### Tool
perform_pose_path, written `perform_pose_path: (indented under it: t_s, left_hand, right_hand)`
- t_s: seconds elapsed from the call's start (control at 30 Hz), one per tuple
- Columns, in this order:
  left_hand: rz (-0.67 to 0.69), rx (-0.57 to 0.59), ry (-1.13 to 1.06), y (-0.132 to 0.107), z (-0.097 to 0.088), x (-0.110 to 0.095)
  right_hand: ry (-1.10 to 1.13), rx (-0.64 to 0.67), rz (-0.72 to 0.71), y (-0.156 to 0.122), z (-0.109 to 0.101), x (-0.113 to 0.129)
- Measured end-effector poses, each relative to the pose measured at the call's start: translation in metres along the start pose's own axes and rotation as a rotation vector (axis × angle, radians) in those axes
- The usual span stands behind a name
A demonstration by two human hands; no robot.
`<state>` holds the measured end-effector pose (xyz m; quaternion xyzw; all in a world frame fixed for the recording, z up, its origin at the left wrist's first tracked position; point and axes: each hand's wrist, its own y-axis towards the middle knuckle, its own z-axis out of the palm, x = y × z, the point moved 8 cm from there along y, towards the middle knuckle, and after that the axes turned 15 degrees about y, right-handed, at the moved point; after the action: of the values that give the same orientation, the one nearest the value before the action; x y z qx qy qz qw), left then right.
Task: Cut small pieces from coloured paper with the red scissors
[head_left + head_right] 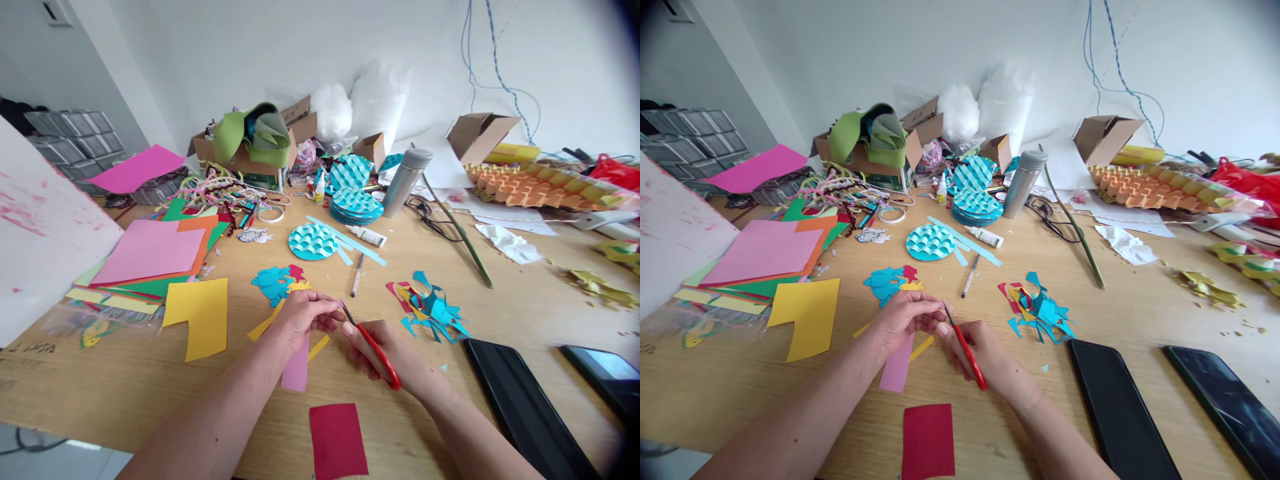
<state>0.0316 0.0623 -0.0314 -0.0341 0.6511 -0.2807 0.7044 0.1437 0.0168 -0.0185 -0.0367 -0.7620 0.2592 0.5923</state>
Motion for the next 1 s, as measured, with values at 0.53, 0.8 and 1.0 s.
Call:
perform_pose_path:
  t_s: [0.53, 0.8, 1.0]
  left_hand:
    - [0.006, 0.002, 0.013, -0.0015, 0.0009, -0.0006]
    - [0.014, 0.002, 0.011, -0.001, 0.0008, -0.0004]
    - [0.002, 0.006, 0.004, -0.0004, 0.0009, 0.0003]
  right_hand:
    - [-0.019, -0.017, -0.007, 0.0013, -0.0016, -0.0028]
    - [-0.023, -0.036, 0.002, 0.0032, -0.003, -0.0047]
    - [-0.048, -0.068, 0.021, -0.0014, -0.0036, 0.0032]
